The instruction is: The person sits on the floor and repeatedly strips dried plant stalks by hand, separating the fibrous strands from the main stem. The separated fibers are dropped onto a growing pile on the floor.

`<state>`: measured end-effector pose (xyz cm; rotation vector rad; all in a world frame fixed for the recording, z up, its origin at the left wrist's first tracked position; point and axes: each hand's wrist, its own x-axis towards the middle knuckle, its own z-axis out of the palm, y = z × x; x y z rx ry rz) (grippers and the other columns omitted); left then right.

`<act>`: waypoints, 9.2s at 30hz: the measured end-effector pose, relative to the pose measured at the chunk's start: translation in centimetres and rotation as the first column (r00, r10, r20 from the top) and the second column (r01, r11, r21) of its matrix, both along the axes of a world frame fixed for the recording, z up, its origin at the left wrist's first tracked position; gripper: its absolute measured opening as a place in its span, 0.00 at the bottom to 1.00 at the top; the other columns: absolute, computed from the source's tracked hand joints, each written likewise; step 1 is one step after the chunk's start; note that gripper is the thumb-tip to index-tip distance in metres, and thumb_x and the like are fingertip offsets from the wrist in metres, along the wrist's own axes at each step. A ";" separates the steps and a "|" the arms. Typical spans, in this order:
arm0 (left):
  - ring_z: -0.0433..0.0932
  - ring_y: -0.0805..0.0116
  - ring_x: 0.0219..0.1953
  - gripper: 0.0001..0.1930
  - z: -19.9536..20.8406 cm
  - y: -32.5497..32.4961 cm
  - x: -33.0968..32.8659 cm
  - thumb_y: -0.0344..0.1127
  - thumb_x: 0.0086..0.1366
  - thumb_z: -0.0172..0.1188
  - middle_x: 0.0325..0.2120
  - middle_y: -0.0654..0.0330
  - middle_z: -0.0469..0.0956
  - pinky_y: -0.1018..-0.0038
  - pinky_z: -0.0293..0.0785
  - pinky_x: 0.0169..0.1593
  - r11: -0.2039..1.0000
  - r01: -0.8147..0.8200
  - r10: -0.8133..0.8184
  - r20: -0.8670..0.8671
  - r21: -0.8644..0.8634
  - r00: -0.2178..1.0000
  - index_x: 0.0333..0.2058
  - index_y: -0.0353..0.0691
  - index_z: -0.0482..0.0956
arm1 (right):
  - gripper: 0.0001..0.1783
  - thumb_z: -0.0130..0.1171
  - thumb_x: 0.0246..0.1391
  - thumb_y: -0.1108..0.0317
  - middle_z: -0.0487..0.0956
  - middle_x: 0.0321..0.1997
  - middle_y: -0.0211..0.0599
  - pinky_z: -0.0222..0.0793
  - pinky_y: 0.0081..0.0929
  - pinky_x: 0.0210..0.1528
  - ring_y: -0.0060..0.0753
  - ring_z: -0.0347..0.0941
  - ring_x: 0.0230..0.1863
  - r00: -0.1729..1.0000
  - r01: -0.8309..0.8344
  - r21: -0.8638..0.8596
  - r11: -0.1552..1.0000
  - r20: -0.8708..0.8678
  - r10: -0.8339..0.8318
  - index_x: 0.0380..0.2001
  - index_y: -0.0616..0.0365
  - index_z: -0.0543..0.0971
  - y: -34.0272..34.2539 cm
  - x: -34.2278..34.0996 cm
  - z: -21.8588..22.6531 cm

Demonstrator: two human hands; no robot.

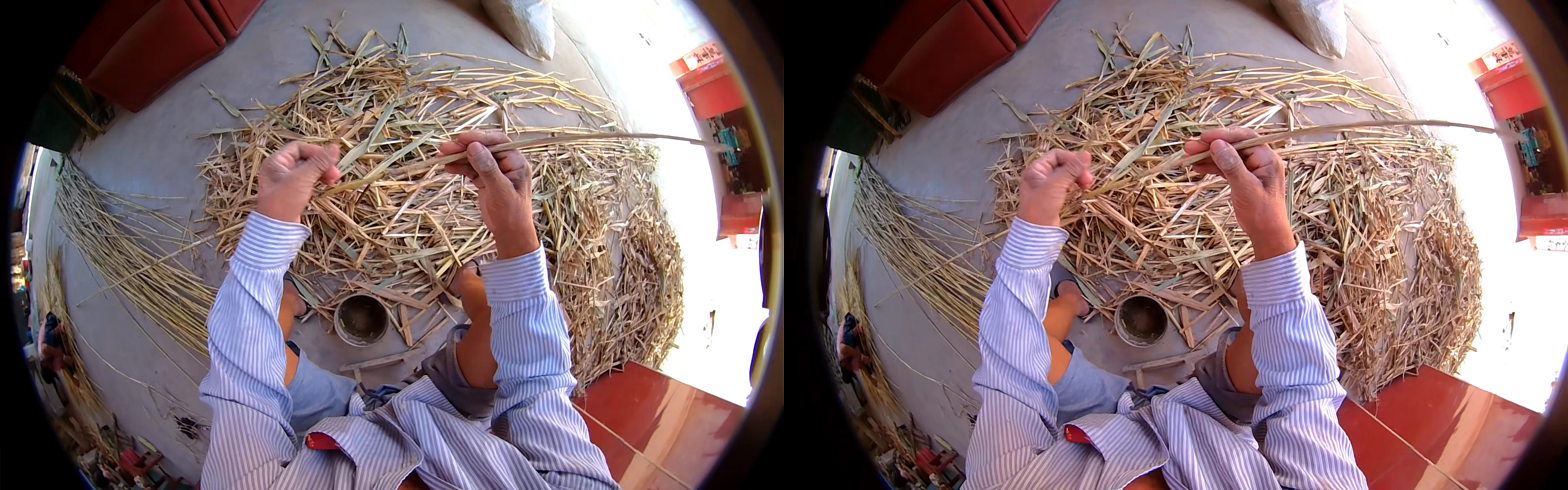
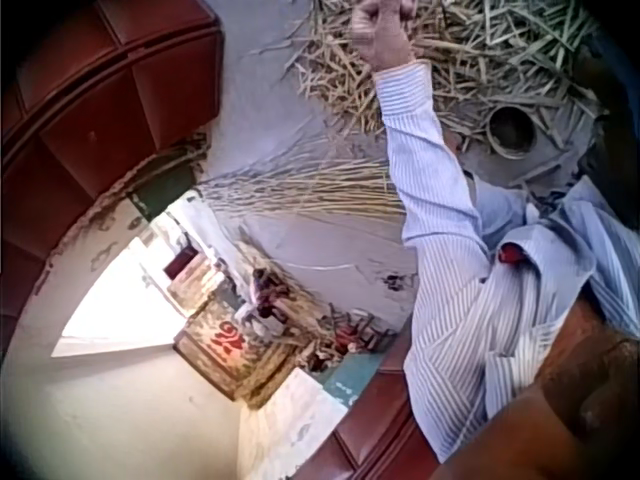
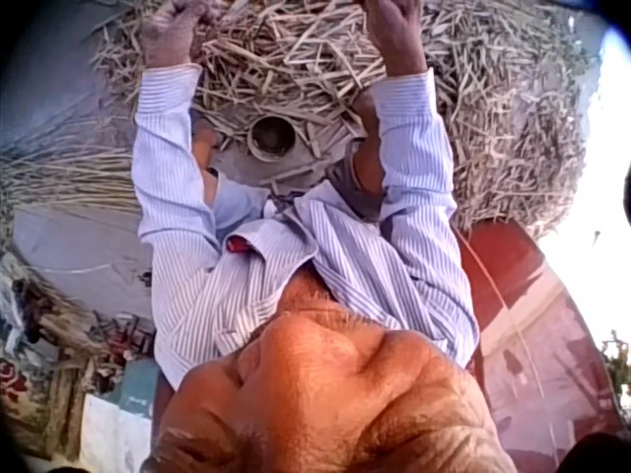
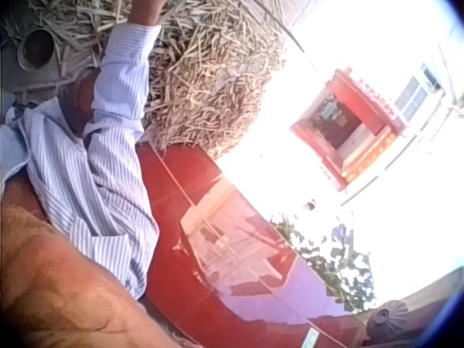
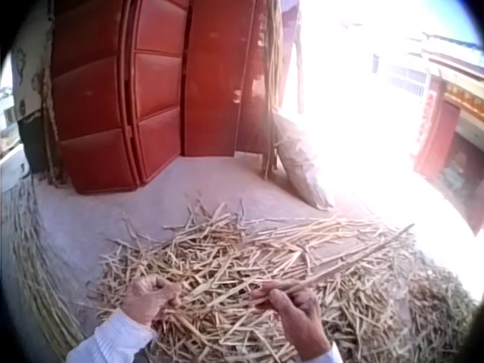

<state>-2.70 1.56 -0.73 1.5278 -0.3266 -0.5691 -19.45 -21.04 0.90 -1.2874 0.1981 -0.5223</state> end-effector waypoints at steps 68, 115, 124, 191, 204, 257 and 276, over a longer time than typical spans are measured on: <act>0.78 0.53 0.25 0.13 -0.2 -0.2 1.1 0.43 0.52 0.69 0.19 0.56 0.78 0.61 0.68 0.29 0.683 -0.340 -0.541 0.760 0.647 0.359 0.26 0.41 0.78 | 0.17 0.56 0.63 0.58 0.82 0.33 0.42 0.78 0.21 0.34 0.31 0.81 0.34 0.950 0.288 0.278 0.916 -0.204 -0.236 0.39 0.64 0.78 -1.1 -0.5 -0.5; 0.71 0.82 0.21 0.09 4.7 3.2 2.4 0.32 0.61 0.67 0.23 0.62 0.79 0.86 0.66 0.27 0.904 -0.309 0.372 0.186 -0.296 0.910 0.32 0.35 0.76 | 0.15 0.58 0.61 0.60 0.81 0.32 0.42 0.78 0.18 0.30 0.28 0.81 0.31 0.884 0.248 0.119 0.961 -0.433 -0.175 0.37 0.64 0.73 -1.0 0.3 -1.7; 0.76 0.66 0.30 0.18 4.9 3.2 2.1 0.47 0.60 0.66 0.26 0.59 0.80 0.69 0.70 0.40 0.870 -0.432 -0.129 0.956 0.237 0.265 0.34 0.37 0.79 | 0.15 0.57 0.61 0.63 0.81 0.31 0.44 0.79 0.20 0.30 0.32 0.81 0.31 0.890 0.340 0.211 0.916 -0.388 -0.241 0.37 0.66 0.71 -1.6 1.1 -1.9; 0.75 0.58 0.25 0.15 3.0 0.0 0.9 0.47 0.56 0.66 0.21 0.57 0.78 0.63 0.68 0.34 0.902 -0.020 -0.398 0.847 0.432 0.352 0.32 0.40 0.81 | 0.14 0.55 0.63 0.60 0.81 0.35 0.44 0.79 0.20 0.31 0.31 0.81 0.33 0.940 0.285 0.424 0.860 -0.298 -0.164 0.37 0.62 0.73 0.8 1.8 -1.7; 0.74 0.50 0.22 0.14 1.8 2.2 1.6 0.44 0.54 0.68 0.15 0.51 0.73 0.57 0.66 0.27 0.769 -0.278 -0.502 0.813 0.576 0.295 0.25 0.40 0.76 | 0.12 0.57 0.62 0.63 0.81 0.37 0.40 0.78 0.18 0.31 0.26 0.79 0.33 0.918 0.336 0.365 0.868 -0.331 -0.217 0.42 0.61 0.74 -2.4 -0.1 -1.7; 0.75 0.76 0.26 0.10 3.7 -5.7 -4.8 0.34 0.58 0.70 0.25 0.61 0.80 0.81 0.69 0.30 0.948 -0.306 0.300 0.560 -0.086 0.772 0.31 0.38 0.78 | 0.13 0.57 0.61 0.64 0.82 0.32 0.44 0.79 0.20 0.29 0.29 0.81 0.29 0.926 0.331 0.259 0.907 -0.276 -0.259 0.35 0.67 0.75 -4.0 0.1 -0.7; 0.80 0.72 0.33 0.14 -2.1 -5.1 -2.9 0.41 0.62 0.64 0.31 0.56 0.83 0.72 0.76 0.37 0.892 0.367 -0.434 0.274 0.262 0.858 0.34 0.32 0.80 | 0.12 0.59 0.61 0.62 0.83 0.34 0.37 0.76 0.21 0.35 0.26 0.80 0.33 0.915 0.344 0.076 0.936 -0.249 -0.317 0.38 0.61 0.77 -4.3 -0.5 -0.1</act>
